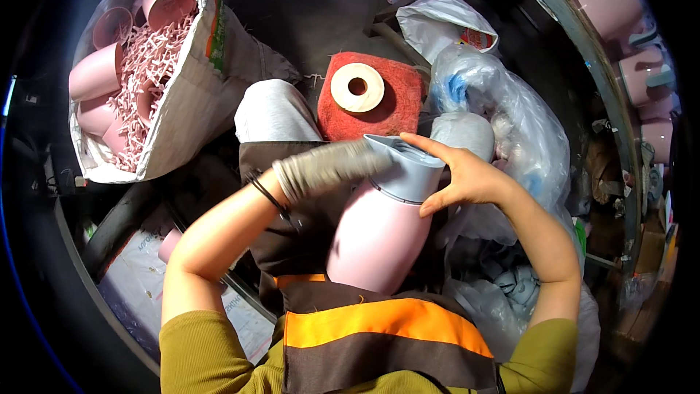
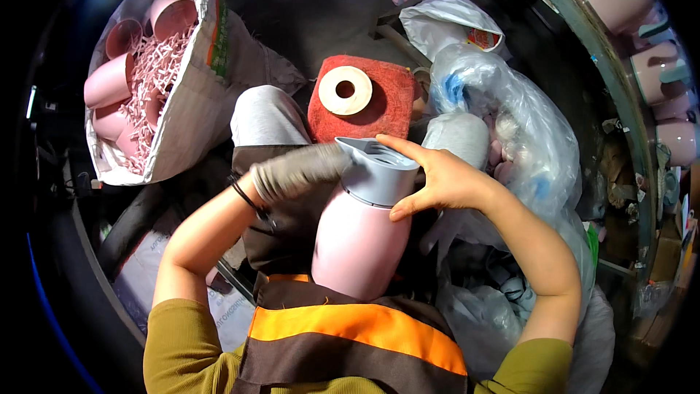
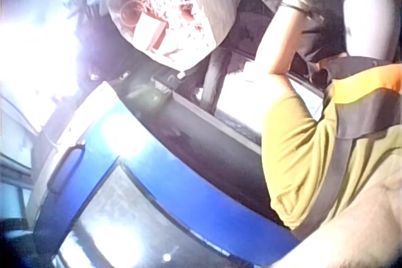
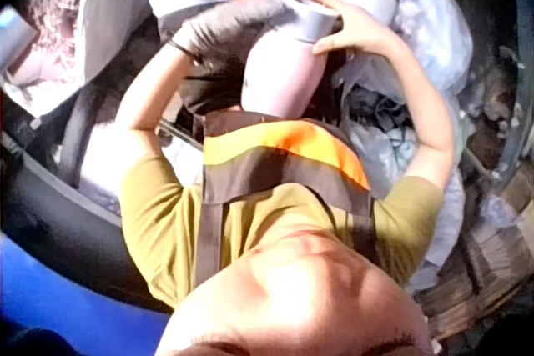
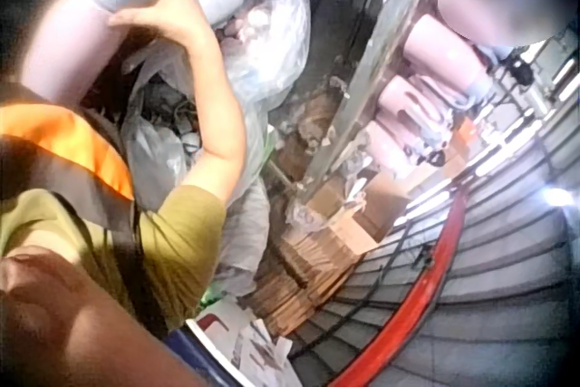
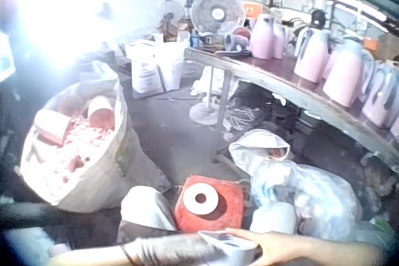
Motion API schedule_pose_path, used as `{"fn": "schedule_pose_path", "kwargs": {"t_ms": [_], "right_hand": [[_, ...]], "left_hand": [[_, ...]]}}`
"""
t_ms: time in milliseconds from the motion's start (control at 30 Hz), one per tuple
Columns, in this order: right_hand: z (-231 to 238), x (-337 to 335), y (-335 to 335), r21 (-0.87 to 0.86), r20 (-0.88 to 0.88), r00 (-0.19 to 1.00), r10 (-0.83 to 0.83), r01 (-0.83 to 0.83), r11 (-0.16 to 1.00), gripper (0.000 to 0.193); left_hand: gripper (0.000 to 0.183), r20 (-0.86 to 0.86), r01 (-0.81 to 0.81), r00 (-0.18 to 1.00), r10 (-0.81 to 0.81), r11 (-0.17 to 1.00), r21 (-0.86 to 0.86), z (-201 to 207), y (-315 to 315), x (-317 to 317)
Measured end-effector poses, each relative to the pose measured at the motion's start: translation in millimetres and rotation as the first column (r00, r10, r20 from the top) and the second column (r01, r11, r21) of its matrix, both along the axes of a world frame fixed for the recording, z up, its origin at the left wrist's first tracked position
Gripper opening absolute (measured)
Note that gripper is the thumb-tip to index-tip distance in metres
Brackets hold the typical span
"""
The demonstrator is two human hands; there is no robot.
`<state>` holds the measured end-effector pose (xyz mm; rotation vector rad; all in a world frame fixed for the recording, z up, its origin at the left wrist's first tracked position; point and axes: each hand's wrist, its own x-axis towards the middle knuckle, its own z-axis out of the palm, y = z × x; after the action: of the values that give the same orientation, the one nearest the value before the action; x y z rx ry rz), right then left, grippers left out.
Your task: The person assembles pink thermos bottles by hand, inserting internal glass liners into plastic housings and screwing on blue lids.
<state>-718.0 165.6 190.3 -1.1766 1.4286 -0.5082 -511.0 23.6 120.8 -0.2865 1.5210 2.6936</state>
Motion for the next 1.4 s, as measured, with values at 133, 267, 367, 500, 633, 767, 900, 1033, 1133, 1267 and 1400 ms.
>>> {"fn": "schedule_pose_path", "kwargs": {"t_ms": [133, 267, 367, 500, 633, 767, 900, 1033, 1133, 1267, 1400], "right_hand": [[15.7, -4.4, 10.1, -0.041, -0.078, 0.995, -0.057, 0.053, 0.998, 0.108], [44.3, -11.1, 19.6, -0.126, -0.155, 0.979, -0.134, 0.115, 0.985, 0.108], [56.0, -24.5, 32.7, -0.229, -0.223, 0.943, -0.246, 0.194, 0.954, 0.110], [71.5, -48.7, 38.6, -0.450, -0.270, 0.870, -0.413, 0.265, 0.853, 0.113], [70.4, -40.3, -6.9, -0.635, -0.303, 0.820, -0.485, 0.205, 0.745, 0.114], [32.6, -24.2, -59.8, -0.686, -0.532, 0.748, -0.397, -0.106, 0.720, 0.109], [9.5, -26.3, -74.3, -0.672, -0.622, 0.671, -0.402, -0.195, 0.714, 0.109], [18.5, -26.7, -75.2, -0.571, -0.647, 0.699, -0.305, -0.179, 0.801, 0.112], [28.3, -19.1, -76.3, -0.514, -0.647, 0.705, -0.290, -0.122, 0.849, 0.112], [28.9, -38.6, -70.1, -0.457, -0.446, 0.843, -0.302, 0.076, 0.886, 0.111], [-16.3, -79.9, -31.5, -0.540, -0.354, 0.911, -0.209, -0.017, 0.841, 0.085]], "left_hand": [[0.054, 0.008, -0.286, 0.940, 0.341, 0.800, -0.528, 7.2, -60.8, -34.4], [0.084, 0.192, 0.239, 0.932, 0.306, -0.124, -0.963, -10.1, -63.5, -70.8], [0.086, 0.103, 0.253, 0.911, 0.400, -0.343, -0.905, -44.5, -54.6, -76.7], [0.082, 0.180, 0.253, 0.867, 0.465, -0.100, -0.962, -35.1, -74.3, -71.7], [0.075, -0.068, -0.077, 0.718, 0.693, -0.018, -0.997, 5.6, -114.4, -31.5], [0.076, -0.257, -0.384, 0.641, 0.723, 0.012, -0.923, 65.7, -133.6, 1.8], [0.075, -0.355, -0.473, 0.700, 0.619, 0.029, -0.881, 143.6, -97.2, 0.4], [0.073, -0.519, -0.543, 0.764, 0.384, -0.052, -0.838, 155.1, -74.0, -29.3], [0.076, -0.421, -0.387, 0.854, 0.306, -0.169, -0.907, 148.8, -62.2, -56.6], [0.078, -0.204, -0.107, 0.938, 0.279, -0.329, -0.938, 141.9, -53.7, -71.9], [0.078, -0.295, -0.182, 0.925, 0.242, -0.400, -0.898, 133.5, -49.6, -73.3]]}}
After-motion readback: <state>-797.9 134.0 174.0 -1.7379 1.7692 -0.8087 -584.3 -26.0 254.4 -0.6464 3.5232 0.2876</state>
